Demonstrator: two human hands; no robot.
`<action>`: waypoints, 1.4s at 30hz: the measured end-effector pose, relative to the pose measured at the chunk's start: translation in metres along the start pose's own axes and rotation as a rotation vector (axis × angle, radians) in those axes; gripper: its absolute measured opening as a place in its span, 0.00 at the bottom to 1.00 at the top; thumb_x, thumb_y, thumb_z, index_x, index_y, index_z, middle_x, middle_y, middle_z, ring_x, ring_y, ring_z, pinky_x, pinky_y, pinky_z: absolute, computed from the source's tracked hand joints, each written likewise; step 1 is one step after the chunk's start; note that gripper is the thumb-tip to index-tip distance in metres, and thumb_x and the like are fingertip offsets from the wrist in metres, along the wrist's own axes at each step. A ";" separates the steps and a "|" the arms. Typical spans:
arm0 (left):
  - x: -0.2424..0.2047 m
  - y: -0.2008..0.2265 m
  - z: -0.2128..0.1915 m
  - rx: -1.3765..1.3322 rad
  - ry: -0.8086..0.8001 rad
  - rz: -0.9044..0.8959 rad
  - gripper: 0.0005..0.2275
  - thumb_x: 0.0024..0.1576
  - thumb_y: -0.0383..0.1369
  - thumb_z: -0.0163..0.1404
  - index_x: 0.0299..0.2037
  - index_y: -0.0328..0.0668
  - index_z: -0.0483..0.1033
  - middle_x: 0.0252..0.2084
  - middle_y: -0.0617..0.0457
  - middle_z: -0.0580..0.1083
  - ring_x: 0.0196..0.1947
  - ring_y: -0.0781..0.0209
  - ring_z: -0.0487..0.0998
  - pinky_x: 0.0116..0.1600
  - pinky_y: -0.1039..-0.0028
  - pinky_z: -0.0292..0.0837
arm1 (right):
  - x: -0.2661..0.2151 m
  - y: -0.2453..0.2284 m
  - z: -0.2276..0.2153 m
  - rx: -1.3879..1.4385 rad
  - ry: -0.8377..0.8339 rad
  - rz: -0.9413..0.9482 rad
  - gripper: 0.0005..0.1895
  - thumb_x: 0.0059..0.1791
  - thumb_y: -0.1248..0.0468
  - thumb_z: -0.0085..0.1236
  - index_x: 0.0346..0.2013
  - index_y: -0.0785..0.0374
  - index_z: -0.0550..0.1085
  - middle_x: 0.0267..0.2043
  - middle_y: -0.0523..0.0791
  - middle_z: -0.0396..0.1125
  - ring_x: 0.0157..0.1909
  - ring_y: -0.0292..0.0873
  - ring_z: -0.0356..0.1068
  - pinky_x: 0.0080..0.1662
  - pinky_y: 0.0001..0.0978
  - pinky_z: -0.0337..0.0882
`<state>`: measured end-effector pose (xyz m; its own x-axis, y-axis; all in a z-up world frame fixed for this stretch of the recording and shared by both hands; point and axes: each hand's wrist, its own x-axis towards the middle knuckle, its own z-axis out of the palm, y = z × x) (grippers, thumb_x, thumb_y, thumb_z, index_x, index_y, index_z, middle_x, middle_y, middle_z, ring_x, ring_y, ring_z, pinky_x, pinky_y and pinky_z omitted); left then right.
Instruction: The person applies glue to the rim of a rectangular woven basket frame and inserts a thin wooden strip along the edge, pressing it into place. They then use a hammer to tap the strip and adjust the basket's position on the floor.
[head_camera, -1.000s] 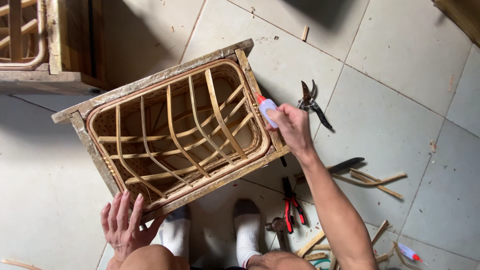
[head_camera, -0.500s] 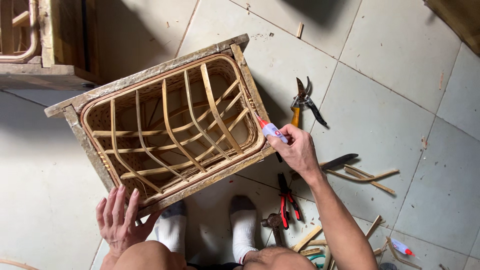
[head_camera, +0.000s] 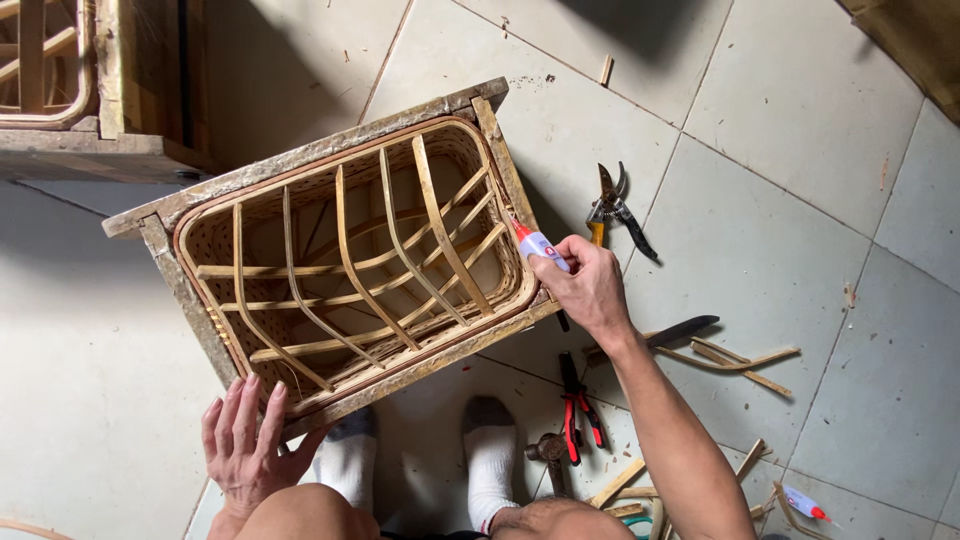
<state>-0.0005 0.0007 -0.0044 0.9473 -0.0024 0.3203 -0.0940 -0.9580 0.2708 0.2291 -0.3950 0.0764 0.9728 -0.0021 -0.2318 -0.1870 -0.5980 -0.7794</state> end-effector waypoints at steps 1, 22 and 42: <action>0.001 0.000 0.000 -0.002 0.001 -0.001 0.33 0.48 0.50 0.64 0.63 0.45 0.73 0.66 0.42 0.69 0.68 0.44 0.68 0.73 0.50 0.60 | 0.001 -0.001 0.001 0.010 0.005 0.005 0.21 0.45 0.50 0.61 0.27 0.68 0.75 0.20 0.43 0.69 0.23 0.33 0.65 0.26 0.29 0.65; 0.006 0.003 -0.003 0.020 -0.021 0.026 0.31 0.46 0.53 0.64 0.60 0.54 0.76 0.68 0.44 0.69 0.70 0.46 0.68 0.74 0.52 0.59 | -0.091 0.031 -0.014 0.084 0.038 0.149 0.16 0.45 0.55 0.62 0.28 0.67 0.75 0.21 0.40 0.68 0.25 0.31 0.64 0.29 0.27 0.65; 0.005 0.003 -0.002 -0.014 -0.010 0.010 0.27 0.48 0.48 0.64 0.59 0.53 0.78 0.68 0.43 0.67 0.69 0.45 0.67 0.74 0.54 0.57 | -0.071 0.019 -0.022 0.005 0.036 0.143 0.16 0.47 0.55 0.64 0.35 0.68 0.78 0.26 0.45 0.72 0.28 0.33 0.66 0.31 0.28 0.66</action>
<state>0.0038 -0.0013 -0.0002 0.9494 -0.0154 0.3138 -0.1082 -0.9538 0.2804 0.1597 -0.4238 0.0913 0.9403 -0.1157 -0.3201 -0.3250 -0.5852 -0.7429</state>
